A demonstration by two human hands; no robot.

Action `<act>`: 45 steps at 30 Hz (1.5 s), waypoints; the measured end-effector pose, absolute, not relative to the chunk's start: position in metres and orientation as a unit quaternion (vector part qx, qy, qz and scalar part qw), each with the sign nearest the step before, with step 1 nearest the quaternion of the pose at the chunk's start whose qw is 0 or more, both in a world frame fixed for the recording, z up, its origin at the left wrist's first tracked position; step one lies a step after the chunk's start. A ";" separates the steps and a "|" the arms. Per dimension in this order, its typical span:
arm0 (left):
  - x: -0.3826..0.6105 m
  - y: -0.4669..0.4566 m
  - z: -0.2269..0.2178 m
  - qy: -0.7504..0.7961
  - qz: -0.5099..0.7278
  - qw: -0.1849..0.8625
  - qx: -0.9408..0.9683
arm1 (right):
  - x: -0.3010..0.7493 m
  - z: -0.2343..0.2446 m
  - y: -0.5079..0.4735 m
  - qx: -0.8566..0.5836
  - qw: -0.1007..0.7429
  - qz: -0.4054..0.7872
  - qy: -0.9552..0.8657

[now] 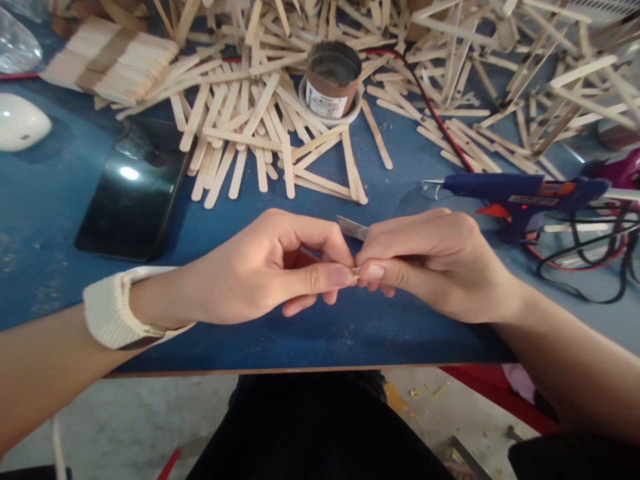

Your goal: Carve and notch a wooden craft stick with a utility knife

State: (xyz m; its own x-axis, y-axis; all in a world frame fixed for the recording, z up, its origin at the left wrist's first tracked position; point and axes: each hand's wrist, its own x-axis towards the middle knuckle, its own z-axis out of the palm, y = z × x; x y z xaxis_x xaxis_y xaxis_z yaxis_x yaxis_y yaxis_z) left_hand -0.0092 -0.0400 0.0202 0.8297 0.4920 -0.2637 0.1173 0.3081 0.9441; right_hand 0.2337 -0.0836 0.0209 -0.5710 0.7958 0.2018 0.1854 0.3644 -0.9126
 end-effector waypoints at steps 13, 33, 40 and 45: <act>-0.011 -0.041 0.021 0.226 0.107 0.809 0.532 | 0.233 0.019 -0.083 -0.276 0.354 0.529 -0.721; -0.013 -0.042 0.025 0.236 0.116 0.752 0.605 | 0.229 0.017 -0.090 -0.311 0.386 0.434 -0.752; -0.013 -0.049 0.027 0.306 0.134 0.626 0.705 | 0.227 0.018 -0.095 -0.385 0.343 0.311 -0.798; -0.013 -0.054 0.021 0.303 0.180 0.487 0.799 | 0.221 0.021 -0.100 -0.427 0.334 0.250 -0.803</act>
